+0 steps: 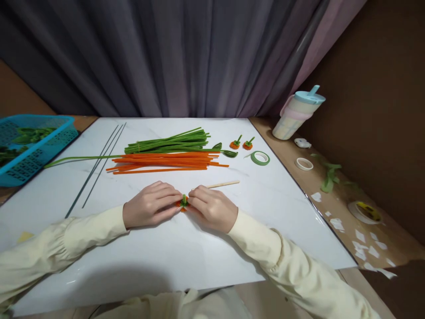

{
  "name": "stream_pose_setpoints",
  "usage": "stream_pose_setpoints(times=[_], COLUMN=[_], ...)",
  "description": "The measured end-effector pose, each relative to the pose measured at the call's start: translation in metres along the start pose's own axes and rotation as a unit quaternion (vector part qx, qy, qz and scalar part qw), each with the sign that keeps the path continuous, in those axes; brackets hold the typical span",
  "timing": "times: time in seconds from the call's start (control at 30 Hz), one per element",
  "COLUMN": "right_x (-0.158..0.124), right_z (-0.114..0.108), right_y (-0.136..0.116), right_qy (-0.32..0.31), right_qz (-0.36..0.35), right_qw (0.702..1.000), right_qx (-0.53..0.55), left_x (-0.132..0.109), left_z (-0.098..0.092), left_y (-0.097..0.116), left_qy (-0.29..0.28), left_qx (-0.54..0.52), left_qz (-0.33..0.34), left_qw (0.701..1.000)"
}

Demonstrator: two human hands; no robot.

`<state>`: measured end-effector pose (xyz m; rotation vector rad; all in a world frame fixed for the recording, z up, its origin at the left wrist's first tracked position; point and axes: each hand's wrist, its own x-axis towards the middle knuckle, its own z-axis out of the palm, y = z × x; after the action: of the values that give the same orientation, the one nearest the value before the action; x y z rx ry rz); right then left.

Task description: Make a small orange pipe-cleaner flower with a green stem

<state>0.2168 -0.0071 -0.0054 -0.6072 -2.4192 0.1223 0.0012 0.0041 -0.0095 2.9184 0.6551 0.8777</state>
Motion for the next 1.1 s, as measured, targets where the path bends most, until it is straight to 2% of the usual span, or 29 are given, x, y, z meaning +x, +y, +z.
stream_pose_setpoints(times=[0.23, 0.43, 0.67, 0.83, 1.1], right_x=[0.0, -0.001, -0.003, -0.003, -0.006], right_z=[0.003, 0.004, 0.004, 0.006, 0.007], right_y=[-0.004, -0.004, -0.008, -0.007, -0.006], right_qy=[0.005, -0.003, -0.015, -0.01, -0.005], right_qz=[-0.073, -0.127, -0.173, -0.185, -0.196], right_qw=[0.989, 0.978, 0.964, 0.961, 0.96], right_qx=[-0.125, -0.163, -0.2, -0.206, -0.2], left_x=[-0.001, 0.001, 0.002, 0.0, -0.003], left_z=[0.003, 0.001, -0.002, -0.002, 0.002], left_y=[-0.002, -0.002, 0.003, 0.001, -0.009], left_qy=[0.004, -0.016, 0.011, 0.01, -0.001], left_qx=[0.106, 0.178, 0.243, 0.251, 0.172], left_qz=[0.098, 0.182, 0.245, 0.264, 0.237], left_qw=[0.989, 0.967, 0.939, 0.931, 0.956])
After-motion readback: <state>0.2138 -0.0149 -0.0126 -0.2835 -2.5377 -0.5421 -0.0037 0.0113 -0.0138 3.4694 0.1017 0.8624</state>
